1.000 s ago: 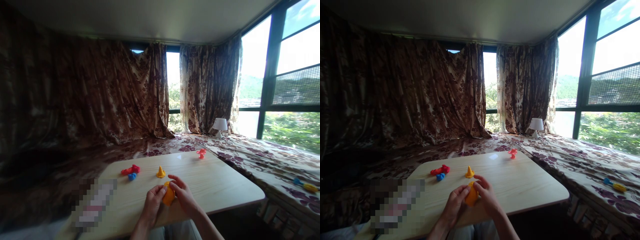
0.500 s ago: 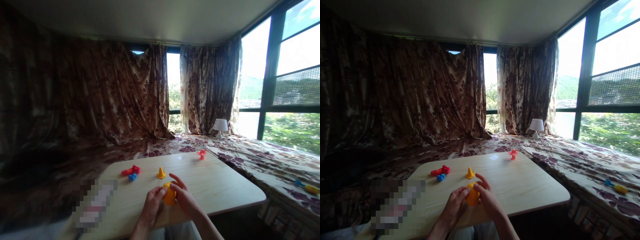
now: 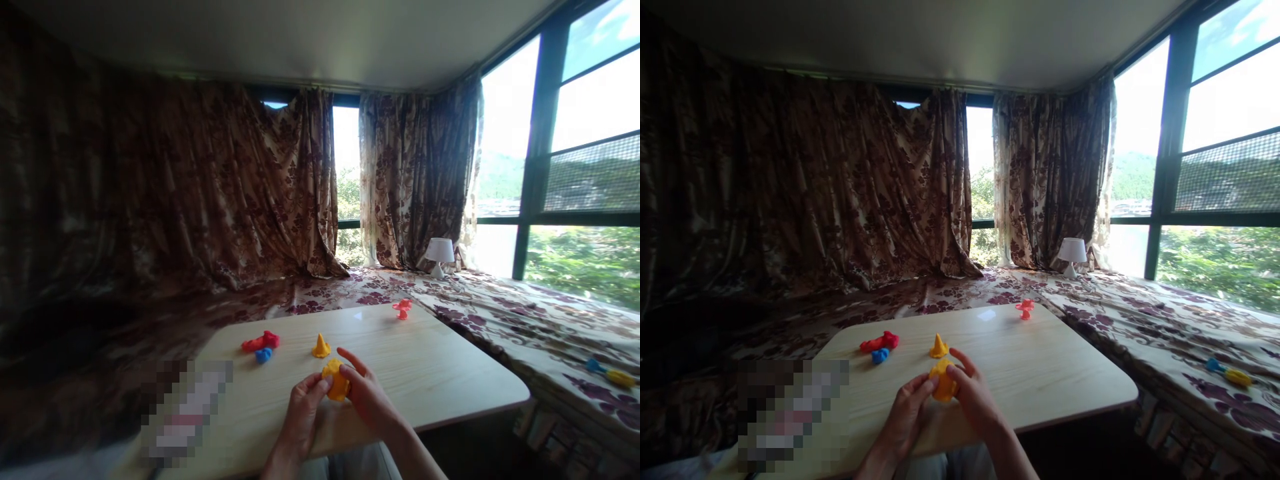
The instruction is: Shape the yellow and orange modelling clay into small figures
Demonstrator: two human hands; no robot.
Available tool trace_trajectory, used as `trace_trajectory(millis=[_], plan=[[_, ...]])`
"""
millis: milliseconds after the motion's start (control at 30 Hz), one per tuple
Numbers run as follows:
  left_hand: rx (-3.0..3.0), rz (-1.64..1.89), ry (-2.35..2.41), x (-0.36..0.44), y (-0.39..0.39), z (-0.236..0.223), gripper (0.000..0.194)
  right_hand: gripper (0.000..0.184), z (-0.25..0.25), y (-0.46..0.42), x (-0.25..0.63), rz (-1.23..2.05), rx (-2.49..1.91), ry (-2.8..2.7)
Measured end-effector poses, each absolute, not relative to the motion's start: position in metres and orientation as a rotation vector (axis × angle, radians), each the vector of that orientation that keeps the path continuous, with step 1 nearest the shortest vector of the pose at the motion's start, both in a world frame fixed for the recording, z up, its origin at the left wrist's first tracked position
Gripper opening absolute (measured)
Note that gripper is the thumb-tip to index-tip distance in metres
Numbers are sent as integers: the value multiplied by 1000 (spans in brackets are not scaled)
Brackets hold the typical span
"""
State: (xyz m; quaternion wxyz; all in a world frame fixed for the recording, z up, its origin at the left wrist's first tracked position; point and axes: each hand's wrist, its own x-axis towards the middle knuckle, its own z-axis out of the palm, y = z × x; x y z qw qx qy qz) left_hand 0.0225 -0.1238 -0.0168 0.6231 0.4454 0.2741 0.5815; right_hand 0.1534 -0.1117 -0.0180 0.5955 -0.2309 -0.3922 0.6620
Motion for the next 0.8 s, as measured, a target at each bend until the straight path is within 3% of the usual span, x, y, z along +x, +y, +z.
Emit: trace_trajectory(millis=[467,800], plan=[[907,1359,612,25,-126,-15,20,60,-17,-111,152,1536,-547,-855],[849,1371,574,25,-126,-11,23,50,-13,-116,154,1567,-453,-888]])
